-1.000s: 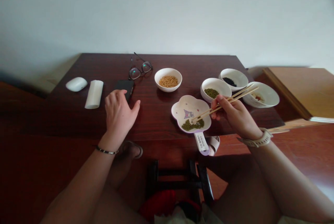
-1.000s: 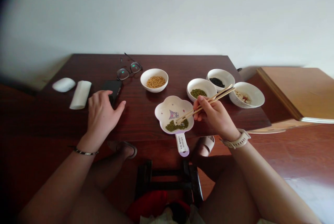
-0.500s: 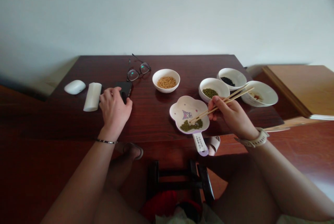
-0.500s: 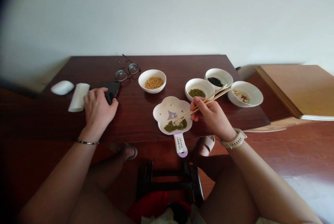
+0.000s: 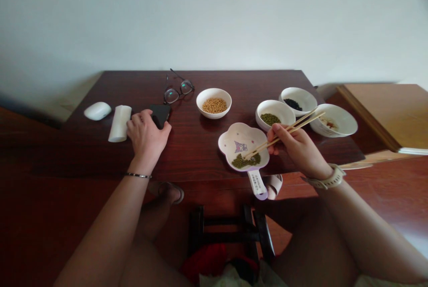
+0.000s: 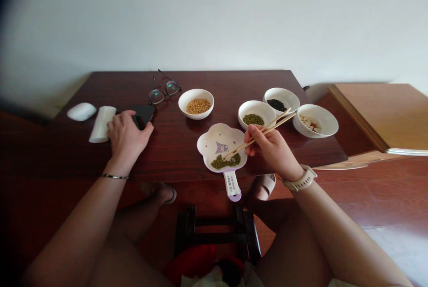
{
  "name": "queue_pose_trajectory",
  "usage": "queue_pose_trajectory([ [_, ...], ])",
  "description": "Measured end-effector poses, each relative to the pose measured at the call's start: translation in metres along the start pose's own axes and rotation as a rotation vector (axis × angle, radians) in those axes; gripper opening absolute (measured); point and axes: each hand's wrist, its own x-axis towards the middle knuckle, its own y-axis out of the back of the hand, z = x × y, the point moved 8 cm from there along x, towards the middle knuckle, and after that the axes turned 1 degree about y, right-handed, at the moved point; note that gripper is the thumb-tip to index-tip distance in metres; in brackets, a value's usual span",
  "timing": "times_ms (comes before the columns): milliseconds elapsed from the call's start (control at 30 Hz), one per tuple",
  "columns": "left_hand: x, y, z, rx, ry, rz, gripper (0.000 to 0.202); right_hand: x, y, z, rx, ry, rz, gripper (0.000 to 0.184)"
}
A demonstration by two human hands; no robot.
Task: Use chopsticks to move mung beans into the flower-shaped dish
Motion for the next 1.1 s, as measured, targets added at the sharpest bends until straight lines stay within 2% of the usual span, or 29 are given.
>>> queue_pose_trajectory([
  [133, -0.001, 0.004, 0.005, 0.025, 0.022, 0.016, 0.055, 0.001, -0.001, 0.000, 0.007, 0.007, -0.001, 0.045],
  [200, -0.007, 0.012, 0.016, 0.014, 0.000, 0.041, 0.052, 0.001, -0.001, 0.000, 0.007, 0.007, -0.001, 0.045],
  [300, -0.029, 0.032, 0.053, -0.113, -0.158, 0.097, 0.043, 0.001, 0.000, 0.001, 0.006, 0.008, 0.004, 0.045],
  [367, -0.054, 0.043, 0.087, -0.294, -0.351, 0.052, 0.029, 0.000, 0.000, 0.001, 0.011, 0.003, 0.012, 0.045],
  [433, -0.084, 0.049, 0.117, -0.485, -0.503, -0.097, 0.018, 0.000, 0.001, 0.002, 0.013, -0.004, 0.024, 0.045],
  [467, -0.099, 0.050, 0.130, -0.579, -0.554, -0.206, 0.019, 0.000, 0.001, 0.002, 0.013, -0.006, 0.029, 0.046],
  [533, -0.127, 0.049, 0.150, -0.724, -0.607, -0.496, 0.030, 0.000, 0.002, 0.002, 0.013, -0.006, 0.038, 0.046],
  [600, -0.152, 0.042, 0.160, -0.811, -0.574, -0.840, 0.045, 0.001, 0.002, 0.002, 0.015, -0.007, 0.047, 0.047],
  [700, -0.192, 0.029, 0.162, -0.837, -0.449, -1.402, 0.054, 0.001, 0.004, 0.003, 0.036, -0.010, 0.066, 0.046],
  [767, -0.214, 0.020, 0.157, -0.819, -0.319, -1.668, 0.061, 0.002, 0.005, 0.003, 0.069, -0.013, 0.078, 0.044],
  [833, -0.228, 0.010, 0.154, -0.845, -0.195, -1.768, 0.066, 0.002, 0.006, 0.003, 0.103, -0.019, 0.090, 0.043],
  [967, -0.255, -0.006, 0.163, -0.985, -0.078, -1.819, 0.060, 0.002, 0.007, 0.003, 0.163, -0.036, 0.106, 0.041],
  [1100, -0.270, -0.019, 0.180, -1.269, 0.115, -1.721, 0.048, 0.002, 0.007, 0.003, 0.174, -0.034, 0.116, 0.042],
])
